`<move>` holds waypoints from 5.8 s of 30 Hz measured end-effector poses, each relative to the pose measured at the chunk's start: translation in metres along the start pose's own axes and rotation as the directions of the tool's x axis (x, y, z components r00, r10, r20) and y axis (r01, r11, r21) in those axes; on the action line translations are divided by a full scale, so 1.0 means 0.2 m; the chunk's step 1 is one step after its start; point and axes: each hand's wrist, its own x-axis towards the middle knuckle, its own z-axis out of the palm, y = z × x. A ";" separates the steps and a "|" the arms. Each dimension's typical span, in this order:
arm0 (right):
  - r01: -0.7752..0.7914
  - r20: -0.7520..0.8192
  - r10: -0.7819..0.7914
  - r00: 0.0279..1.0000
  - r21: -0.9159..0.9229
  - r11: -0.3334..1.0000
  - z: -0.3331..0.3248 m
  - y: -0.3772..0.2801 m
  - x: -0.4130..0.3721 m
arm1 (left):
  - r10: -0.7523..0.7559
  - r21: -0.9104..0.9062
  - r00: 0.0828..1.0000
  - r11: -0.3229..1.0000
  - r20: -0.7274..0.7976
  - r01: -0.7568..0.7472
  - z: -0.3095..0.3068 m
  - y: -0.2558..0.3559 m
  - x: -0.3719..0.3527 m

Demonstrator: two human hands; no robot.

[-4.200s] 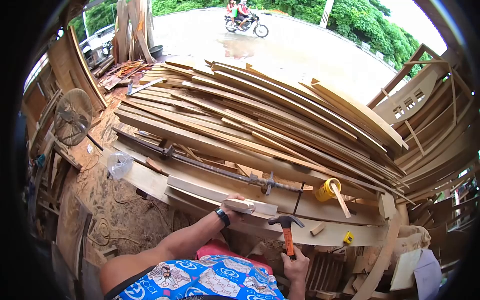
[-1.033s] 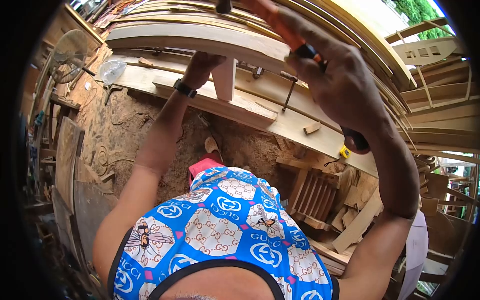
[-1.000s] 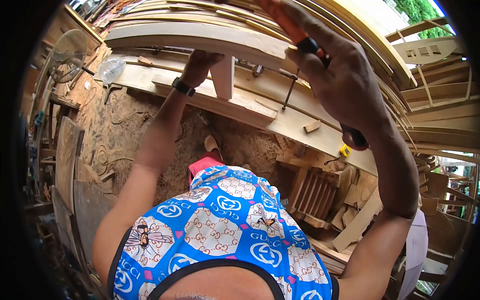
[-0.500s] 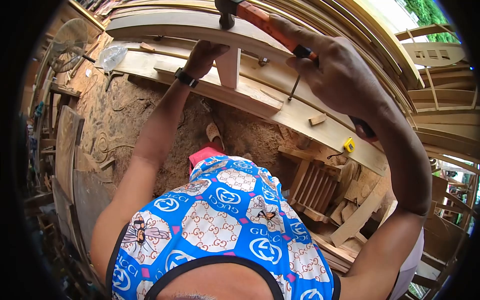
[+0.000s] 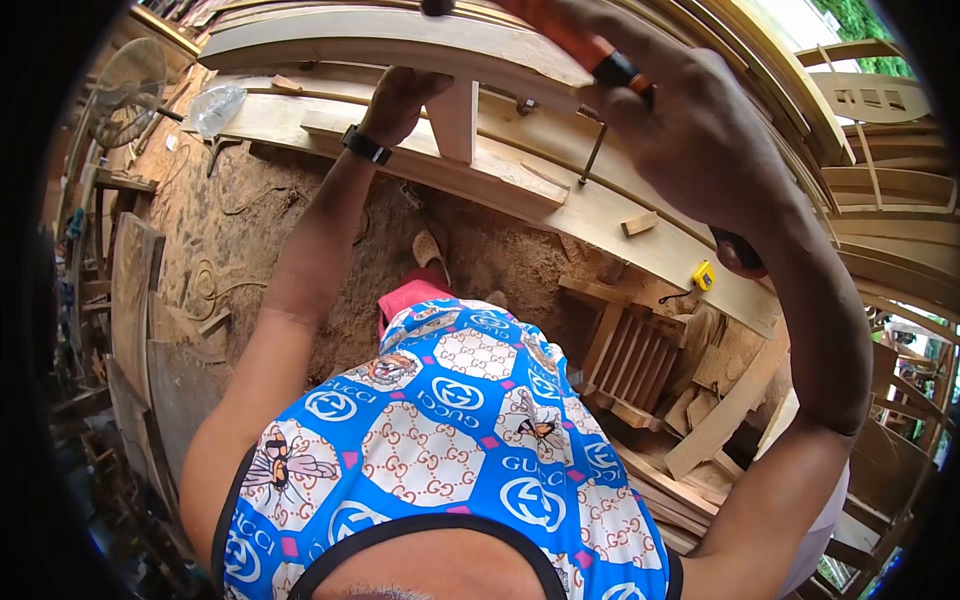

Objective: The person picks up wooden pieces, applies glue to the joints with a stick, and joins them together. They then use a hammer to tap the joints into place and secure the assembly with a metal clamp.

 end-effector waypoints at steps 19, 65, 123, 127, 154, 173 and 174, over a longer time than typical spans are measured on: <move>-0.012 0.038 0.011 0.999 0.022 1.000 0.01 0.02 -0.05 | 0.031 0.176 0.999 0.984 0.015 -0.033 0.01 0.03 -0.01; -0.834 -0.673 0.659 0.335 0.114 0.540 1.47 1.21 -1.41 | 0.044 0.653 0.966 0.745 -0.254 0.138 0.29 0.18 -0.12; -0.876 0.017 0.909 0.416 0.274 0.396 2.25 0.13 0.33 | -0.772 -0.555 0.409 0.635 -0.486 0.538 -0.69 -0.88 0.07; -0.848 0.050 0.890 0.453 0.331 0.414 2.19 0.21 0.31 | -0.844 -0.546 0.426 0.535 -0.324 0.644 -0.76 -0.83 0.05; -0.490 0.169 0.563 0.809 -0.336 0.805 1.52 1.46 0.44 | -0.377 0.806 0.834 0.286 -0.403 0.519 -1.44 -0.66 -0.18; -0.485 0.122 0.520 0.845 -0.235 0.842 1.59 0.99 0.11 | -0.428 0.775 0.815 0.326 -0.389 0.541 -1.41 -0.45 -0.26; -0.488 0.129 0.524 0.842 -0.236 0.840 1.58 0.98 0.10 | -0.453 0.760 0.803 0.336 -0.387 0.556 -1.42 -0.45 -0.25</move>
